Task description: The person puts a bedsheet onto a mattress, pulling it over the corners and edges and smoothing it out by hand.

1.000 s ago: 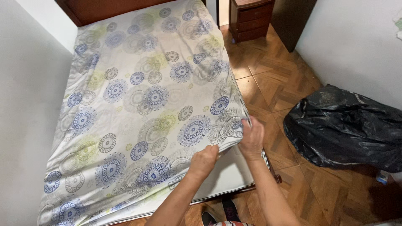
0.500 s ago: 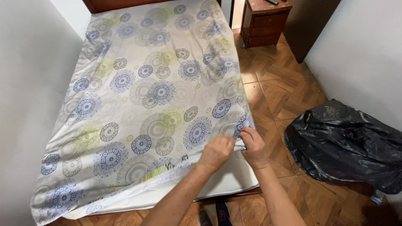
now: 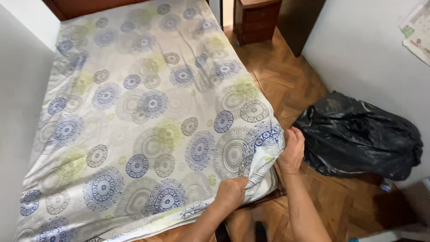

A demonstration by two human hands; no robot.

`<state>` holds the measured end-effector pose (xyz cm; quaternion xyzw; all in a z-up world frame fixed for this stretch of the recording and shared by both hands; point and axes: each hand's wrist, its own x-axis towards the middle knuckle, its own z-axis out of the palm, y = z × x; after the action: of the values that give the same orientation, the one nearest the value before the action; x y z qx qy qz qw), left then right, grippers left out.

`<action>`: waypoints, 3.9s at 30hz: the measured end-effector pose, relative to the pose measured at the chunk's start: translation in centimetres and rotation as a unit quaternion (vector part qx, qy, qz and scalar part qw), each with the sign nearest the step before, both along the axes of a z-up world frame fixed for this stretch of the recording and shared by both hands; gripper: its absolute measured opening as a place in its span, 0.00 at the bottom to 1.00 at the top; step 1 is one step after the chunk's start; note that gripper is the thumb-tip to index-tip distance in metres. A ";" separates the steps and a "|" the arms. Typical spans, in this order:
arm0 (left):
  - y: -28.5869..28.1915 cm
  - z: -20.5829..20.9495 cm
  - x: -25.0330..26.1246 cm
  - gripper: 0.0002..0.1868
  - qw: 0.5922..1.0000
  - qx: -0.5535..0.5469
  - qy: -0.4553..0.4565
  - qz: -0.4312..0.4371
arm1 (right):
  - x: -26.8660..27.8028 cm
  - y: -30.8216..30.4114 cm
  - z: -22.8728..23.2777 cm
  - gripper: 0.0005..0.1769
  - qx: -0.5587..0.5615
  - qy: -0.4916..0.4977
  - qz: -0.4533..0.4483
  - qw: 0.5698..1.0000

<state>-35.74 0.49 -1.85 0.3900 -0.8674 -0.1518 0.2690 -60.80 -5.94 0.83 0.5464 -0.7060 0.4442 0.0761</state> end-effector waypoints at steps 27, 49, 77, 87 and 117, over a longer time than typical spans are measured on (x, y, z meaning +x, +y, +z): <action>-6.2 0.8 -17.3 0.07 0.873 0.177 -0.005 0.454 | -15.6 -7.1 -6.5 0.10 -0.008 -0.108 0.459 0.882; 4.6 -17.7 -21.3 0.21 0.923 0.239 -0.078 0.291 | -23.1 -4.4 -27.6 0.15 0.148 0.277 0.553 0.772; 15.8 -47.5 -26.5 0.30 0.830 0.390 -0.048 0.396 | -25.4 2.7 -48.1 0.30 0.427 0.253 0.510 0.702; 13.3 -43.9 -28.8 0.32 0.873 0.266 -0.102 0.396 | -18.7 6.4 -48.1 0.27 0.292 -0.046 0.492 0.819; 6.5 -36.0 -33.9 0.25 0.866 0.429 -0.061 0.249 | -21.1 2.3 -56.5 0.23 0.627 -0.077 0.198 0.750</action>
<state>-69.64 7.01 -37.84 0.6784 -0.6053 -0.4133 0.0509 -81.91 -3.65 -55.64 0.5628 -0.7054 -0.0522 -0.4277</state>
